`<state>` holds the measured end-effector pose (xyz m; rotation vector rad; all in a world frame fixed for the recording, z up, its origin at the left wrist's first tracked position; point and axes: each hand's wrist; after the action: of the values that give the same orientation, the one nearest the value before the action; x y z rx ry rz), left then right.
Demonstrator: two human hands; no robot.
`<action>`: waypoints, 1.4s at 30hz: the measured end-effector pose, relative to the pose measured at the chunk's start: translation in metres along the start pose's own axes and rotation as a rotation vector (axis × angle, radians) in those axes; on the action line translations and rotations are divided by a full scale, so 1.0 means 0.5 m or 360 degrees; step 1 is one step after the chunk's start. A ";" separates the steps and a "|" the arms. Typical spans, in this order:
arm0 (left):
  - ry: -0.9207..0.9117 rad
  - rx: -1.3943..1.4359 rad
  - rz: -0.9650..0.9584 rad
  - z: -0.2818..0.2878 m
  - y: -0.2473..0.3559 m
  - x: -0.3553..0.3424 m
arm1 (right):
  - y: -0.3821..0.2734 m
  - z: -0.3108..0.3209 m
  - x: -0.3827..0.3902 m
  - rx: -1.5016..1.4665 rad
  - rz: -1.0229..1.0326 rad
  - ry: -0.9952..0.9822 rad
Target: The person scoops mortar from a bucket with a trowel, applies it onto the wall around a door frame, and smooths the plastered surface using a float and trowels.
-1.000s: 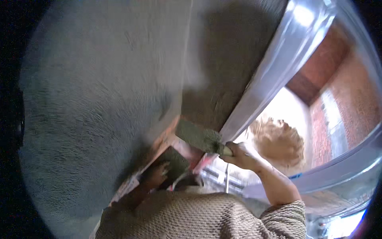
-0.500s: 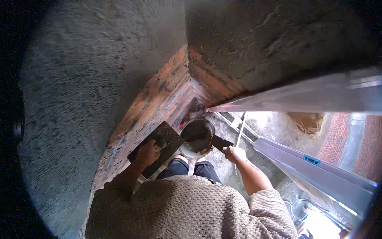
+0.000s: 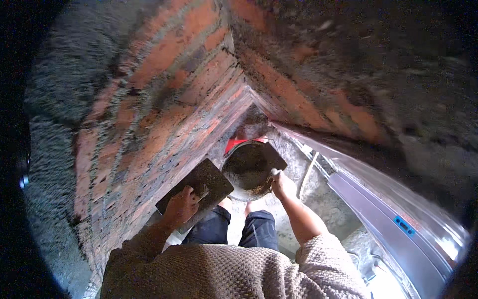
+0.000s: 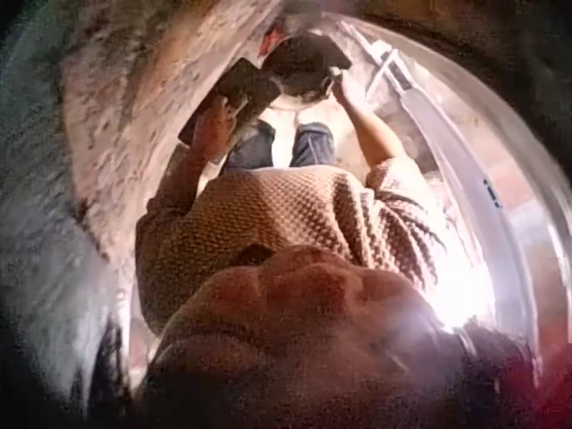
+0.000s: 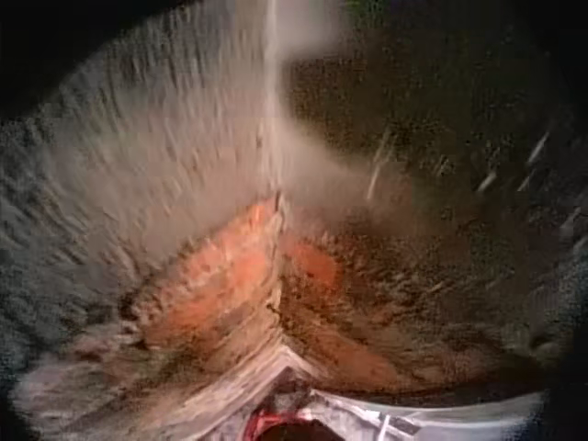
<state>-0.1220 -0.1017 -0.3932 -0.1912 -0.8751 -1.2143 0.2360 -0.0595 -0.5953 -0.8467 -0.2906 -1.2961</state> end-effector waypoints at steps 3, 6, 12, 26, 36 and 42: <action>-0.0072 0.0025 0.0101 -0.024 -0.011 -0.016 | 0.051 -0.031 -0.013 -0.0099 -0.0003 0.0229; -0.0181 0.0060 0.0114 -0.040 -0.020 -0.031 | 0.117 -0.004 -0.034 -0.0069 -0.0002 -0.0003; -0.0145 -0.0001 0.0131 -0.051 -0.012 -0.052 | 0.183 0.051 -0.126 0.0121 0.0095 -0.0360; -0.0170 -0.0034 0.0296 -0.090 -0.026 -0.104 | -0.003 -0.158 -0.269 0.0396 0.0081 -0.0524; -0.0232 -0.0092 0.0468 -0.101 -0.056 -0.115 | 0.049 -0.215 -0.255 -0.0275 0.0535 -0.0519; 0.0108 -0.0134 0.0281 -0.061 -0.052 -0.067 | 0.063 0.029 -0.059 -0.0635 0.0498 -0.0510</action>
<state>-0.1323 -0.1041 -0.4442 -0.2875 -0.7328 -1.0872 0.2602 -0.0274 -0.6161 -1.3863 -0.1417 -0.9333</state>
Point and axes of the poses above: each hand's wrist, its own x-axis away from the middle knuckle, its own z-axis out of the back of the hand, y = z × x, and after that the axes turned 11 degrees about z, right-handed
